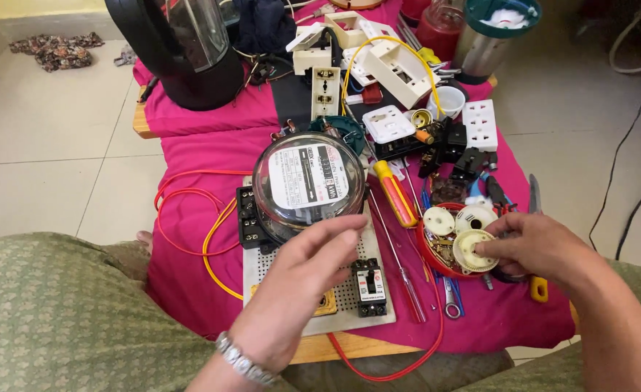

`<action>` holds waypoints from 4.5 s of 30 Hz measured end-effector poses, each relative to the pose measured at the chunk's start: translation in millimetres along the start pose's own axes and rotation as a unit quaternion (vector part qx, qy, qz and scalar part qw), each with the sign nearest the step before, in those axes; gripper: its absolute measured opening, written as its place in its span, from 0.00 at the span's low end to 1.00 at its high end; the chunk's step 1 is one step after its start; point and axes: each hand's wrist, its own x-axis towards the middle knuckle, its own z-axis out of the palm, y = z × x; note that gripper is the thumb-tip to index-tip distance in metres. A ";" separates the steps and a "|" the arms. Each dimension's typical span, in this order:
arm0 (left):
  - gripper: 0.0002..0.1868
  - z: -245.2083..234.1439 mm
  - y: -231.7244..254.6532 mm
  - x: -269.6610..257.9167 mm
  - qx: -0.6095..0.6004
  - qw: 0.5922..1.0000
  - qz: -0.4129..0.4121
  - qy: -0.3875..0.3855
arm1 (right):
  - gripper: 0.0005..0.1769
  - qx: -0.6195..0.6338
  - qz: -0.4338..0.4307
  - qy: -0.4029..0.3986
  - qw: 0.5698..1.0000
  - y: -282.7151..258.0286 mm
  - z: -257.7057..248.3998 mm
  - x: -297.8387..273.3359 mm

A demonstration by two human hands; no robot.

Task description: The person is wiring and assembling an electrical meter and circuit breakers on a test board using a screwdriver.

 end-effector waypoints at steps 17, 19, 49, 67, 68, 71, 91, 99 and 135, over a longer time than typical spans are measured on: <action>0.21 -33.9 -16.5 8.7 -0.012 0.997 -0.019 0.079 | 0.20 -0.126 0.012 0.060 0.990 -18.8 2.0 -16.0; 0.20 -43.3 -18.2 9.3 -0.043 0.995 -0.024 0.086 | 0.20 -0.137 0.016 0.066 0.988 -22.0 3.0 -19.8; 0.49 -103.7 39.8 123.7 0.311 0.936 0.139 0.094 | 0.14 -0.084 0.097 -0.118 0.985 -20.9 127.0 -87.7; 0.43 -145.8 -6.0 170.4 0.357 0.908 -0.009 0.219 | 0.15 -0.074 0.075 -0.087 0.991 -18.9 140.2 -86.8; 0.42 -144.5 -3.4 167.1 0.327 0.919 -0.017 0.217 | 0.15 -0.084 0.078 -0.088 0.989 -19.5 139.8 -86.4; 0.38 -141.6 0.8 158.9 0.259 0.943 -0.024 0.209 | 0.15 -0.085 0.075 -0.087 0.990 -18.0 141.1 -87.9; 0.34 -104.8 -1.8 131.6 -0.098 0.977 0.101 0.159 | 0.27 0.452 0.283 -0.199 0.822 13.8 147.1 -125.9; 0.18 -104.6 -8.9 126.0 -0.167 0.976 0.093 0.107 | 0.23 0.538 0.242 -0.217 0.777 -13.2 171.1 -138.8; 0.17 -152.8 -47.2 99.1 -0.503 0.820 0.248 0.115 | 0.36 0.320 -0.223 -0.059 0.919 -88.2 147.6 -92.9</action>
